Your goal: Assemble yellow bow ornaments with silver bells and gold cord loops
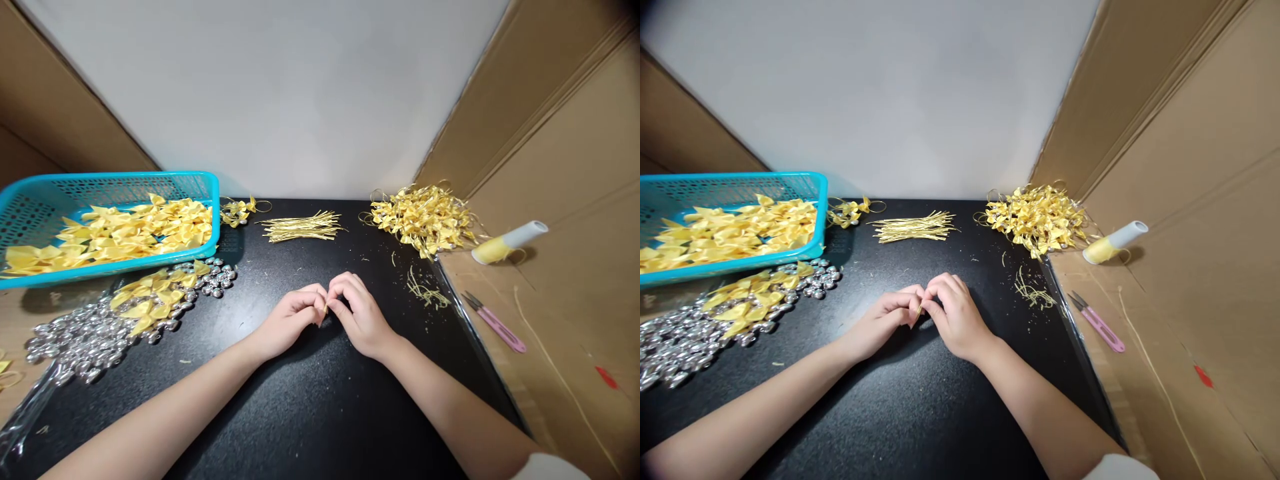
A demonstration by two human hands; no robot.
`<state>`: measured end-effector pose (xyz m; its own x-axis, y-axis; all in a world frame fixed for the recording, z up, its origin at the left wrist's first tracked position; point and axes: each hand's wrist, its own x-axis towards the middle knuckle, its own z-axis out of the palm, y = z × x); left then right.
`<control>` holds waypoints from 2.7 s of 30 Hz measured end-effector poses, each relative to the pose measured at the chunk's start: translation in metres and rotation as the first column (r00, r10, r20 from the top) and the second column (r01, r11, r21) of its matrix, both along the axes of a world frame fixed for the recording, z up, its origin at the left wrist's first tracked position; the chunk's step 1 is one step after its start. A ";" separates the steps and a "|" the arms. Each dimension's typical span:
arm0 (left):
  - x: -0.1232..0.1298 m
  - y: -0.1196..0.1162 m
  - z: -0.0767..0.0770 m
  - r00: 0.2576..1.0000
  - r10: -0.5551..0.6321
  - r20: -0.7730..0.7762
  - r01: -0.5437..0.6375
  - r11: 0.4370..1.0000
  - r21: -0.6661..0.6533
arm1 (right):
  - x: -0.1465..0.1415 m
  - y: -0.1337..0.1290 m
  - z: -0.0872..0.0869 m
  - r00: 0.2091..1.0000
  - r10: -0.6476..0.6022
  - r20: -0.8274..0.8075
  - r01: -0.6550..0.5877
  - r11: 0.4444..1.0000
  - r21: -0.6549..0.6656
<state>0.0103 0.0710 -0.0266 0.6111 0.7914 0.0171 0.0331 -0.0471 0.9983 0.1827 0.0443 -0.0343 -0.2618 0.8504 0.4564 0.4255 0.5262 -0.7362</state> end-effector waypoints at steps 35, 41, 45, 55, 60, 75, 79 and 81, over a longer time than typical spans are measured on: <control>0.004 -0.005 -0.003 0.991 0.137 -0.006 -0.136 0.977 -0.164 | -0.003 -0.002 0.006 0.964 -0.148 -0.219 0.143 0.989 -0.039; 0.005 -0.004 -0.004 0.988 0.152 0.031 -0.144 0.972 -0.186 | -0.008 0.000 -0.001 0.816 -0.196 -0.543 -0.035 0.922 -0.386; 0.006 -0.004 -0.006 0.974 0.177 0.138 -0.138 0.957 -0.254 | -0.008 0.002 -0.001 0.747 -0.259 -0.612 -0.133 0.845 -0.519; 0.005 -0.006 -0.006 0.974 0.145 0.176 -0.096 0.961 -0.259 | -0.010 0.001 0.003 0.597 -0.337 -0.728 -0.315 0.736 -0.599; 0.005 -0.007 -0.007 0.978 0.130 0.164 -0.090 0.969 -0.232 | -0.011 0.003 0.004 0.516 -0.393 -0.761 -0.374 0.696 -0.613; 0.005 -0.010 -0.004 0.989 0.107 0.105 -0.087 0.980 -0.178 | 0.001 0.011 -0.001 0.556 -0.405 -0.726 -0.295 0.720 -0.628; 0.005 -0.010 -0.003 0.992 0.087 0.094 -0.068 0.979 -0.190 | 0.004 0.013 0.000 0.568 -0.393 -0.723 -0.290 0.727 -0.623; 0.005 -0.009 -0.002 0.994 0.076 0.083 -0.058 0.977 -0.203 | 0.004 0.013 0.001 0.576 -0.388 -0.720 -0.286 0.729 -0.622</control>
<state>0.0152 0.0616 -0.0282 0.5596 0.8235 -0.0935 -0.0606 0.1532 0.9863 0.1866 0.0568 -0.0334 -0.0440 0.9790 -0.1991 -0.4690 -0.1962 -0.8611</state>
